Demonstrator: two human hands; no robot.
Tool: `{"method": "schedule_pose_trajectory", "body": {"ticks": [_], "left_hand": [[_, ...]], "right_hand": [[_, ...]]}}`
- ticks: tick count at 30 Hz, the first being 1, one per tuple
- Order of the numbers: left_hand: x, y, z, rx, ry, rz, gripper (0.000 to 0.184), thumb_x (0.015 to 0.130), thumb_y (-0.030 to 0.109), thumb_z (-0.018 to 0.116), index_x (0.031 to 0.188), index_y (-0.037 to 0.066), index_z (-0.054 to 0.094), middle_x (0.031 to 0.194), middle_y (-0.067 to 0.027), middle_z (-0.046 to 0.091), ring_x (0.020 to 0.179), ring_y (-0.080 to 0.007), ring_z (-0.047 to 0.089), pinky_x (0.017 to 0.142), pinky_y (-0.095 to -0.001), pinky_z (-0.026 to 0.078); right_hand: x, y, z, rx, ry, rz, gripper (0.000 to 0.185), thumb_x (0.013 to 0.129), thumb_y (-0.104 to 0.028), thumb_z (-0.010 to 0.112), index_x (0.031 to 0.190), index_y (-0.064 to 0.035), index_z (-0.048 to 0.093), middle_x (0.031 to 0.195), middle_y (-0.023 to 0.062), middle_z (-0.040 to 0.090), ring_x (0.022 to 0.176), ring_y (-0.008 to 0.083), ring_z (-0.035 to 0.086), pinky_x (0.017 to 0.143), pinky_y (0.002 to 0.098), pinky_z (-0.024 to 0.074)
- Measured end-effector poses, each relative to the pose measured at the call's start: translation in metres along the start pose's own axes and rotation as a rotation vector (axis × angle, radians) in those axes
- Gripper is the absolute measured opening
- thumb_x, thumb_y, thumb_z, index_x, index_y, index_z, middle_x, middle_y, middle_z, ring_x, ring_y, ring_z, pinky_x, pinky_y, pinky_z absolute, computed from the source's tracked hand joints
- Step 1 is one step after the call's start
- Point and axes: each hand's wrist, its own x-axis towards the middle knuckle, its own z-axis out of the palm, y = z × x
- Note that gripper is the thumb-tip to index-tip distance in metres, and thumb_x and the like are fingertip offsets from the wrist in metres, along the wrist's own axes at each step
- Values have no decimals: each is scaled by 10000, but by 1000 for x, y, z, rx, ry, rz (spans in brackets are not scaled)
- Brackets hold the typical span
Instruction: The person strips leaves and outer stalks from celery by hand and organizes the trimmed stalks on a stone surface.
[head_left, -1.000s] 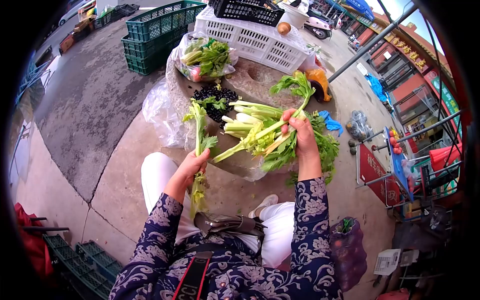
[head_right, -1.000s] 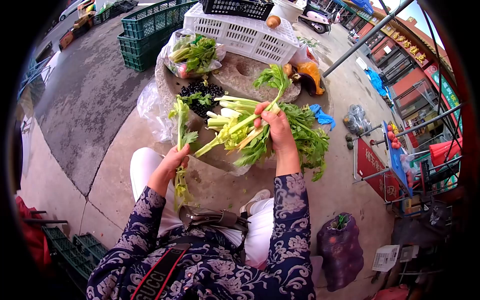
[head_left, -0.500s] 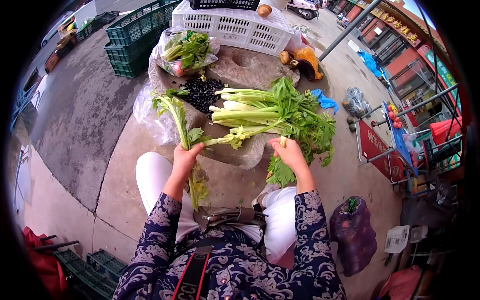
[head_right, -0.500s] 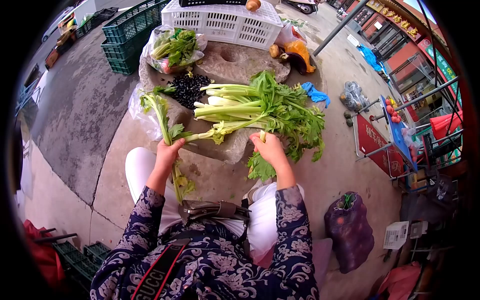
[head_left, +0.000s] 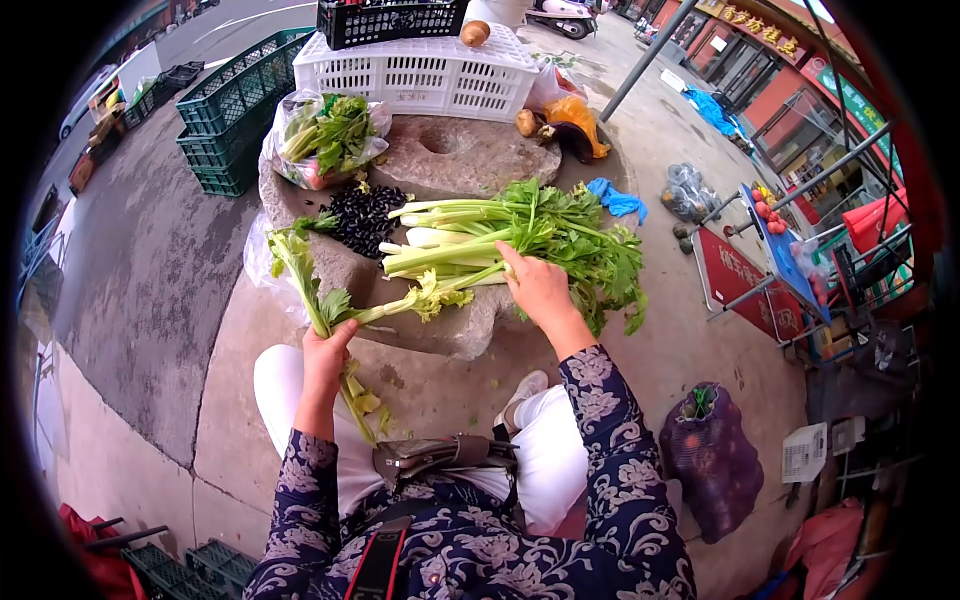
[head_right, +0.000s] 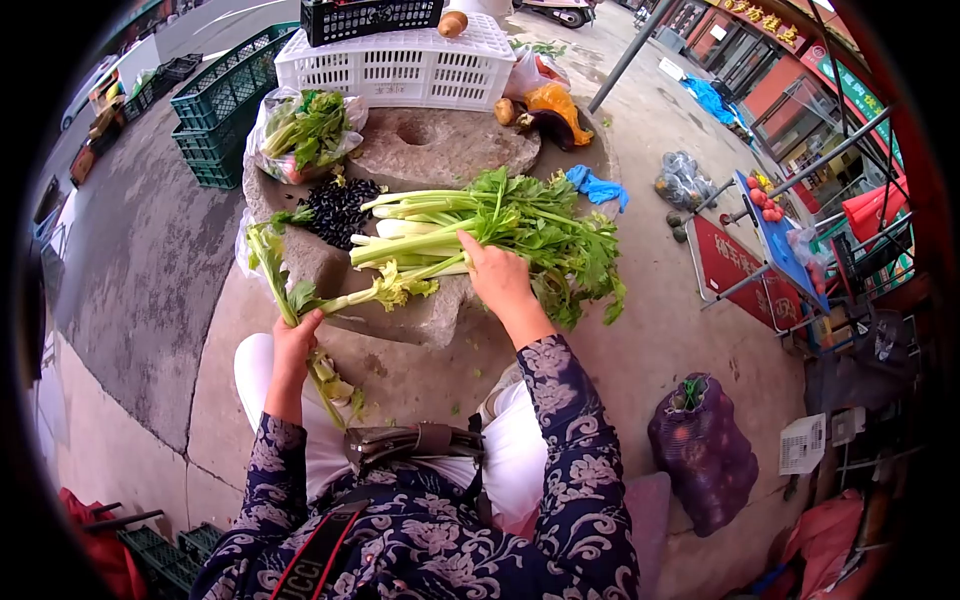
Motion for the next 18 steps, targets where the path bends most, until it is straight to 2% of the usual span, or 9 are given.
{"method": "schedule_pose_trajectory", "body": {"ticks": [4, 5, 8, 12, 15, 18], "left_hand": [[2, 9, -3, -18, 23, -23, 189, 793, 149, 737, 907, 50, 624, 663, 40, 540, 465, -46, 411, 423, -211, 330], [2, 11, -1, -11, 36, -9, 181, 795, 149, 734, 895, 45, 625, 662, 40, 536, 465, -49, 411, 423, -214, 329], [7, 10, -2, -40, 23, -21, 183, 793, 150, 735, 894, 43, 626, 663, 39, 534, 468, -51, 410, 422, -215, 327], [9, 11, 0, -33, 45, -24, 195, 791, 148, 736, 912, 41, 627, 671, 35, 537, 469, -51, 407, 424, -213, 325], [13, 9, -3, -17, 59, -20, 200, 791, 144, 735, 928, 45, 629, 679, 34, 544, 472, -50, 410, 427, -211, 328], [11, 7, -1, -31, 66, -13, 197, 790, 135, 734, 935, 51, 630, 687, 33, 553, 475, -50, 415, 430, -209, 333]], "right_hand": [[11, 10, -1, 48, 139, 93, 369, 832, -223, 604, 1191, -202, 521, 813, 125, 662, 729, 346, 639, 638, 461, 505], [12, 19, 0, 79, 210, 178, 320, 832, -220, 603, 1141, -186, 530, 791, 131, 660, 712, 355, 639, 629, 472, 502], [11, 27, -19, 9, 235, 282, 329, 837, -203, 596, 1149, -173, 498, 801, 125, 655, 723, 342, 642, 613, 450, 508], [11, 32, -20, -69, 98, -14, 216, 806, -140, 611, 1018, -139, 569, 883, 121, 623, 726, 312, 628, 608, 426, 508], [14, 37, -9, -118, 226, -74, 157, 759, -95, 627, 900, -85, 560, 938, 118, 606, 720, 304, 625, 605, 412, 511], [7, 34, -11, -86, 332, -161, 160, 737, -73, 623, 861, -57, 522, 964, 126, 601, 733, 307, 628, 606, 404, 515]]}}
